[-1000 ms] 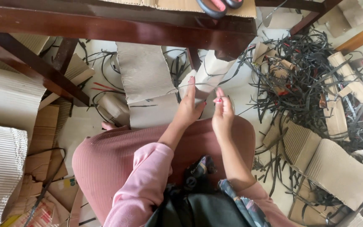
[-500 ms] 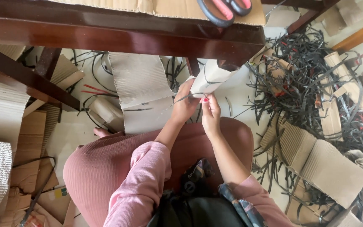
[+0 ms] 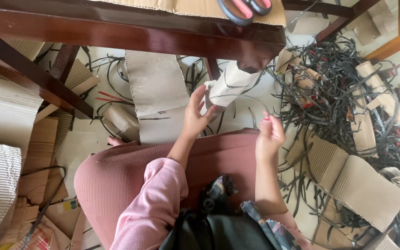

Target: The person sits on the floor and wraps a corrugated cardboard strip around a wooden table leg. They use scissors to cut the cardboard to size, then secure it with a thin wire, twisting and trimming the wire as needed.

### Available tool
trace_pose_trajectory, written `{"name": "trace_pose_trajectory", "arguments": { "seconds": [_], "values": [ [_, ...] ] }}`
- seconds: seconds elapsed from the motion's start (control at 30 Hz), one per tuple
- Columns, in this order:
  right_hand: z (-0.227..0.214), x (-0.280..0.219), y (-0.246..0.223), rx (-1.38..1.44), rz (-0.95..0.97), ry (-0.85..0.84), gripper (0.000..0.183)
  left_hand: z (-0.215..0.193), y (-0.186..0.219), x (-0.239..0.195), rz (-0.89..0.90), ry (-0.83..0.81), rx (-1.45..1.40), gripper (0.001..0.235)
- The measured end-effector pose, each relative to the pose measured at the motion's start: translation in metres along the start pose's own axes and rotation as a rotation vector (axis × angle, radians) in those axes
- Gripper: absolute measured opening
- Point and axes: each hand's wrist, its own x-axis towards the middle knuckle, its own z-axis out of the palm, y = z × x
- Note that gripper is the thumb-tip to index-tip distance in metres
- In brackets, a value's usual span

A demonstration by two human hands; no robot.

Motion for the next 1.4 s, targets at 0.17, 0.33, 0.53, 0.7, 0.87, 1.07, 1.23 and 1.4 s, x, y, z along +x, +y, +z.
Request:
{"name": "trace_pose_trajectory", "arguments": {
  "seconds": [0.17, 0.33, 0.53, 0.7, 0.87, 1.07, 1.23, 1.4],
  "values": [
    [-0.015, 0.020, -0.011, 0.116, 0.109, 0.183, 0.021, -0.007, 0.005, -0.005, -0.046, 0.067, -0.053, 0.061],
    [-0.013, 0.046, -0.010, 0.105, 0.070, 0.216, 0.021, -0.018, -0.001, -0.004, -0.058, 0.118, -0.072, 0.051],
    [-0.017, 0.104, 0.007, 0.145, -0.058, 0.342, 0.020, -0.033, -0.015, 0.011, -0.020, 0.237, -0.086, 0.048],
    [0.008, 0.131, 0.000, -0.155, -0.510, -0.055, 0.018, -0.040, -0.010, 0.019, -0.007, 0.283, -0.116, 0.044],
    [0.028, 0.150, 0.036, -0.174, -0.340, -0.372, 0.017, -0.039, -0.004, 0.029, -0.114, 0.146, -0.455, 0.058],
    [0.050, 0.194, 0.093, -0.347, -0.408, -0.636, 0.020, -0.035, 0.030, 0.037, -0.171, -0.118, -0.607, 0.086],
    [0.062, 0.199, 0.089, -0.420, -0.332, -0.717, 0.025, -0.025, 0.019, 0.074, 0.034, -0.237, -0.178, 0.079],
    [0.087, 0.168, 0.075, -0.347, -0.220, -0.705, 0.035, -0.004, -0.042, 0.120, 0.180, -0.353, 0.875, 0.036]
  ]
}}
